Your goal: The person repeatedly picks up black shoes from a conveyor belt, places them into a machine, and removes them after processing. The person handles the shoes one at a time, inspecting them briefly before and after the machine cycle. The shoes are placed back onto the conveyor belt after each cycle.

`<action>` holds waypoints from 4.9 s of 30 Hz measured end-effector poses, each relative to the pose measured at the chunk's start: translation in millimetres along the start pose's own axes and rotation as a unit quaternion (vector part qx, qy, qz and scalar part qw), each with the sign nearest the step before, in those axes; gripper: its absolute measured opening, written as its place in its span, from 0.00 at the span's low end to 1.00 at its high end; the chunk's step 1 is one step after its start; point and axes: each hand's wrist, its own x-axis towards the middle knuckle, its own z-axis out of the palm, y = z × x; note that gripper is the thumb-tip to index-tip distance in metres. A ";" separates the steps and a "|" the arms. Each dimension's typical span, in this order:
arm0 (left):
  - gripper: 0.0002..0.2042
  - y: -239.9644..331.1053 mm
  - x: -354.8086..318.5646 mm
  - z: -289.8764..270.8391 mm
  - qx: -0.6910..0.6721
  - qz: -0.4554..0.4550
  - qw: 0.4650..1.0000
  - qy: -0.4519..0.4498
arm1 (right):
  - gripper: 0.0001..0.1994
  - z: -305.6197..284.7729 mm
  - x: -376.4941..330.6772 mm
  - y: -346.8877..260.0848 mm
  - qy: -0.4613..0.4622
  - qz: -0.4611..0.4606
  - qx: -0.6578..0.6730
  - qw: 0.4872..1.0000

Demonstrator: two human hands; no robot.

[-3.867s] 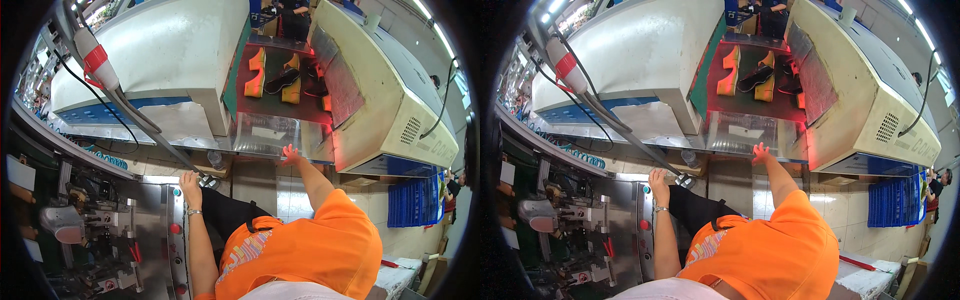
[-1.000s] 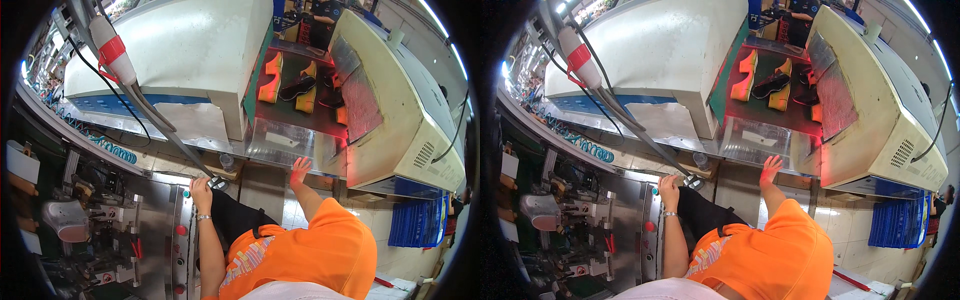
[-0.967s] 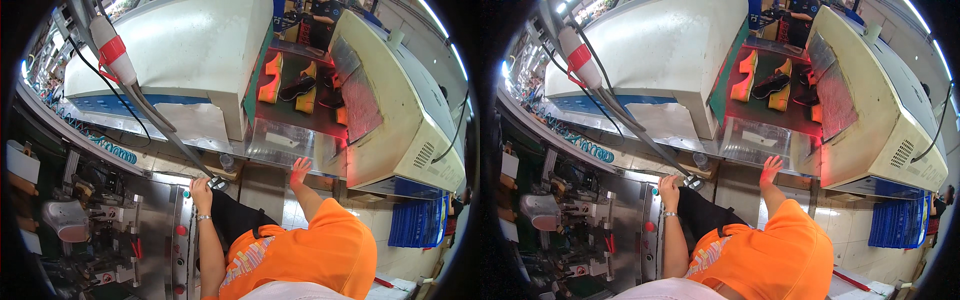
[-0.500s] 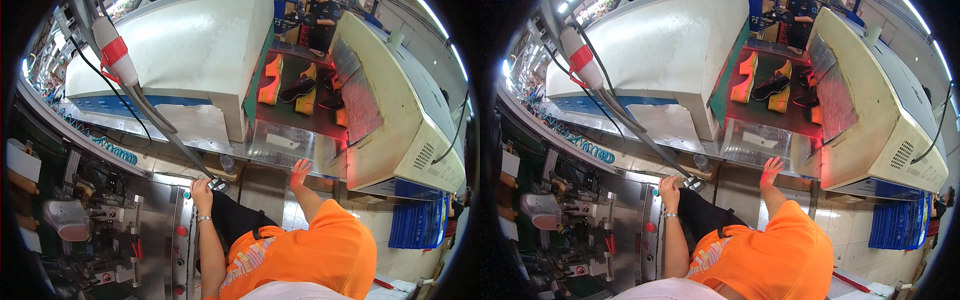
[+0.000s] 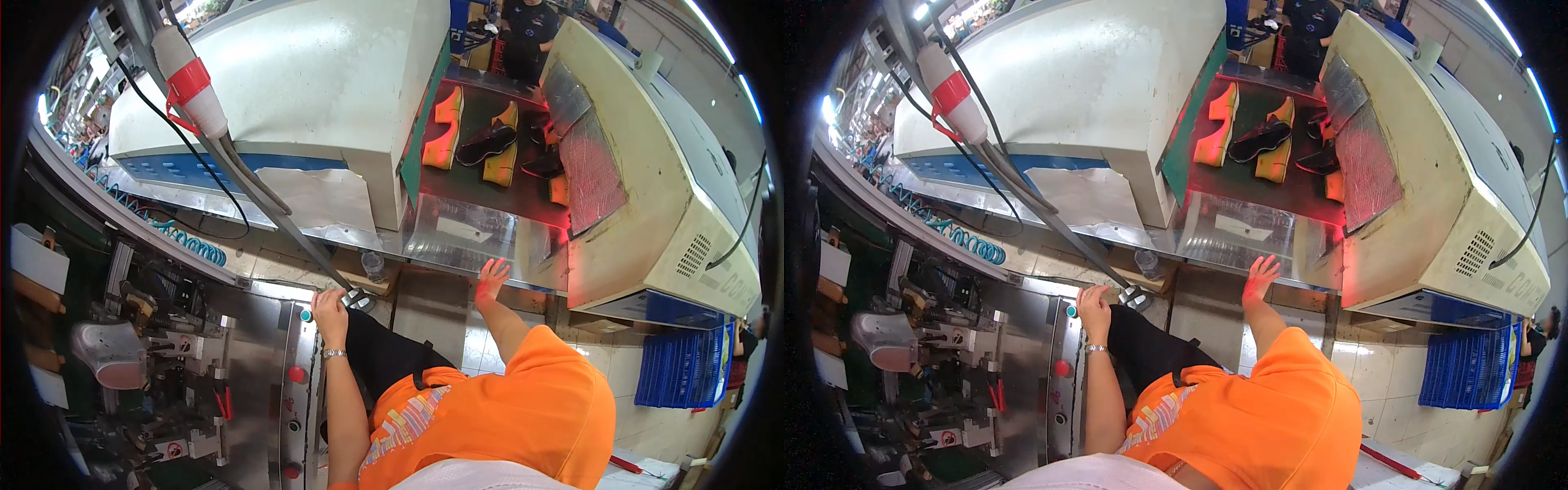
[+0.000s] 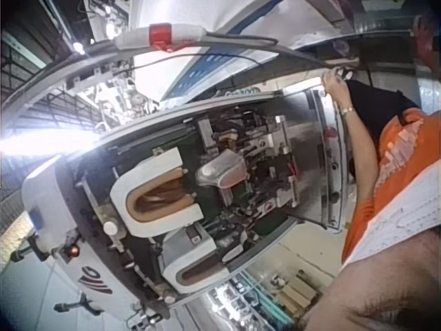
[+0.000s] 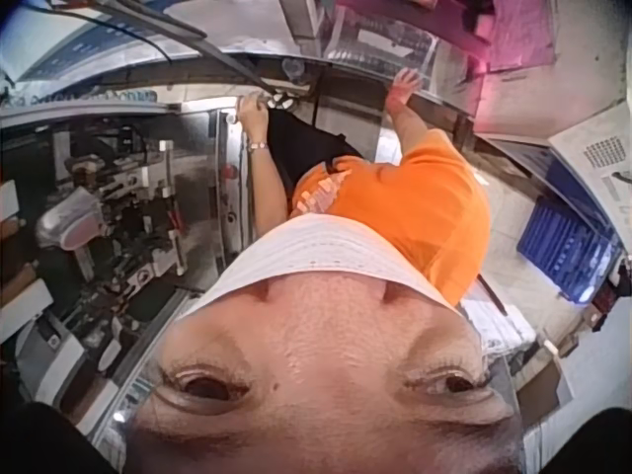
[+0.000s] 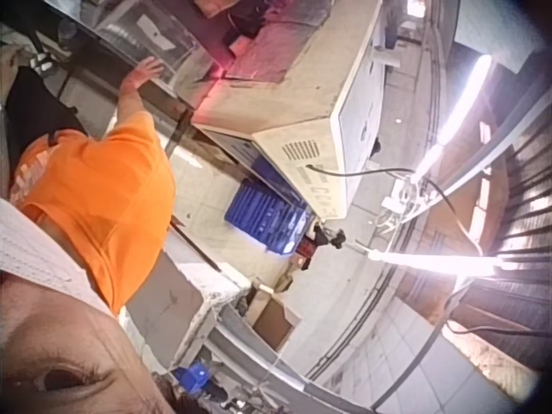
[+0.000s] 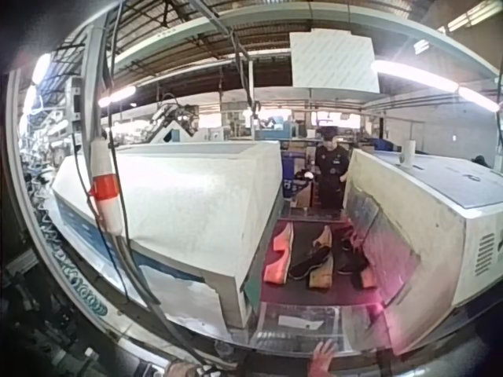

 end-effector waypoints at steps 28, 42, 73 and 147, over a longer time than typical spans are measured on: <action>0.12 -5.2 1.7 0.0 0.040 0.028 0.999 -0.023 | 0.18 8.9 66.0 53.5 -0.108 -0.039 0.569 0.814; 0.15 -4.9 -2.9 1.1 0.094 0.030 0.993 -0.060 | 0.42 -75.8 193.1 59.8 -0.142 0.116 0.798 0.574; 0.07 114.9 -52.5 -326.1 -0.392 -0.170 0.854 0.296 | 0.10 -470.2 -212.7 -11.4 -0.328 -0.707 0.611 0.138; 0.32 107.7 -19.9 -307.1 0.307 -0.163 0.915 0.204 | 0.17 -473.5 -311.2 -244.2 -0.551 -0.598 0.579 -0.063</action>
